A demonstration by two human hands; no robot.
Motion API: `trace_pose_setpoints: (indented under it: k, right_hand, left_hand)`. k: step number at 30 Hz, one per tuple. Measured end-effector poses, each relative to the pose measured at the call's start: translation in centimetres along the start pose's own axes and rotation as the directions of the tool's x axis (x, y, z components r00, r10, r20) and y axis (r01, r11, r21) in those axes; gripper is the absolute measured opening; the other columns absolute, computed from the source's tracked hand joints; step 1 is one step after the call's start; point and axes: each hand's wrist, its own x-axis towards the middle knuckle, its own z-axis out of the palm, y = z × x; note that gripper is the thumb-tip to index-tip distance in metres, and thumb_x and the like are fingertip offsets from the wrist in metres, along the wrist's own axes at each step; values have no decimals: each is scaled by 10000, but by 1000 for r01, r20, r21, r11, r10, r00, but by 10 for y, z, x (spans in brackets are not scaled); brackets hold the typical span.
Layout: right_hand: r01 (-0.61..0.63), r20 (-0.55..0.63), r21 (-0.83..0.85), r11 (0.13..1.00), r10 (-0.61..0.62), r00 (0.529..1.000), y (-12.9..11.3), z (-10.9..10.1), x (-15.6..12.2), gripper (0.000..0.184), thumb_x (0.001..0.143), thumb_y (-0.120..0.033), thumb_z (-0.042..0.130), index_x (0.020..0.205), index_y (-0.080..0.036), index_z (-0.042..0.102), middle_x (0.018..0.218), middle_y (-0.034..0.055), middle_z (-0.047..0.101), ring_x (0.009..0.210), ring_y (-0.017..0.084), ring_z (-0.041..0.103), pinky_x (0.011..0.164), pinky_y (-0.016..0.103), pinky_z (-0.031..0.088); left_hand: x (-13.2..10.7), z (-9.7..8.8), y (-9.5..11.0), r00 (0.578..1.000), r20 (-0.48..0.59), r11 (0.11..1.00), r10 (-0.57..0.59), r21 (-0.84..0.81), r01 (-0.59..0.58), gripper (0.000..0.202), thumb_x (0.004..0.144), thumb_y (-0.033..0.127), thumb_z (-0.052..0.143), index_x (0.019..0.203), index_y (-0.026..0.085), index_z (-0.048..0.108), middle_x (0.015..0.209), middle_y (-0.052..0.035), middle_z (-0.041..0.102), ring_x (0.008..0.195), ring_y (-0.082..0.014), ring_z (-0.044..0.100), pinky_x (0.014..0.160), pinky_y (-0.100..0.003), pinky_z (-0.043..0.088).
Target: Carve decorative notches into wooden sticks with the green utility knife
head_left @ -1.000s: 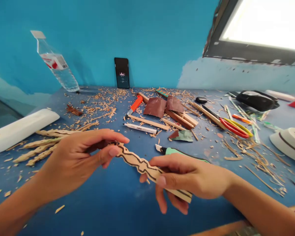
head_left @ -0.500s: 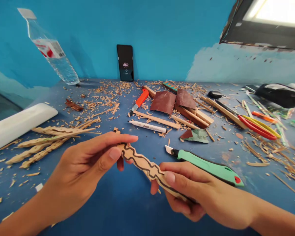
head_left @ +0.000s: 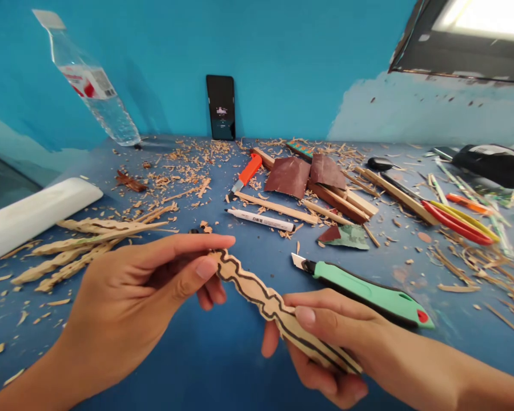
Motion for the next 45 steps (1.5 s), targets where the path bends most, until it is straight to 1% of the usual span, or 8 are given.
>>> trace_pose_setpoints:
  k: [8, 14, 21, 26, 32, 38, 41, 45]
  right_hand:
    - [2, 87, 113, 994, -12, 996, 5, 0, 1, 407, 1054, -495, 493, 1211, -156, 656, 782, 28, 622, 624, 83, 520, 645, 188, 440]
    - [45, 111, 14, 999, -47, 993, 15, 9, -3, 427, 1036, -548, 560, 1261, -196, 650, 1113, 103, 740, 1012, 169, 691, 925, 293, 514]
    - [63, 205, 117, 991, -86, 975, 32, 15, 2, 462, 1019, -532, 614, 1307, -171, 588, 1379, 168, 679, 1288, 226, 641, 1041, 297, 479]
    - [99, 250, 162, 982, -138, 958, 30, 17, 6, 450, 1053, -504, 565, 1318, -141, 546, 1439, 248, 618, 1357, 286, 599, 1112, 419, 458]
    - [152, 236, 155, 976, -185, 954, 31, 17, 11, 392, 1080, -458, 523, 1313, -143, 546, 1407, 247, 644, 1313, 273, 639, 1083, 447, 502]
    - [87, 239, 176, 981, -129, 962, 45, 16, 13, 634, 937, -453, 759, 1447, -159, 524, 1412, 233, 642, 1307, 278, 642, 1089, 426, 505]
    - [75, 262, 170, 983, -118, 958, 47, 15, 14, 683, 922, -440, 779, 1500, -211, 497, 1325, 184, 700, 1197, 237, 709, 1056, 402, 520]
    - [104, 312, 128, 986, -140, 940, 44, 14, 16, 523, 891, -429, 805, 1330, -204, 628, 1075, 83, 739, 925, 153, 759, 908, 328, 575]
  left_hand:
    - [4, 8, 4, 998, -60, 997, 10, 79, -6, 220, 945, 233, 716, 1080, 379, 811, 668, 103, 766, 550, -27, 694, 583, -49, 537]
    - [3, 12, 9, 985, 124, 948, -121, -279, 151, 318, 954, 251, 708, 1227, 409, 750, 779, 88, 802, 625, -46, 731, 587, -56, 561]
    - [-11, 24, 12, 851, 428, 726, -302, -475, 497, 196, 944, 307, 724, 1109, 369, 809, 1034, 29, 839, 906, -130, 792, 819, -145, 616]
    - [-18, 26, 8, 804, 509, 653, -307, -502, 567, 247, 965, 313, 697, 1194, 364, 776, 1079, 30, 823, 949, -116, 756, 870, -163, 597]
    - [-12, 25, 2, 857, 442, 685, -264, -539, 489, 246, 960, 303, 704, 1193, 329, 776, 1022, 29, 814, 907, -103, 733, 833, -148, 593]
    - [13, 6, -2, 936, 243, 655, -253, -669, 351, 330, 890, 266, 776, 1217, 221, 776, 1016, -13, 797, 884, -155, 730, 776, -225, 649]
    - [23, -8, -5, 950, 205, 645, -236, -698, 311, 346, 865, 244, 793, 1208, 201, 775, 1015, -20, 780, 865, -159, 711, 702, -240, 652]
    - [32, -18, -12, 961, 179, 646, -210, -712, 274, 338, 843, 234, 807, 1179, 203, 782, 1005, -28, 765, 848, -149, 702, 704, -237, 637]
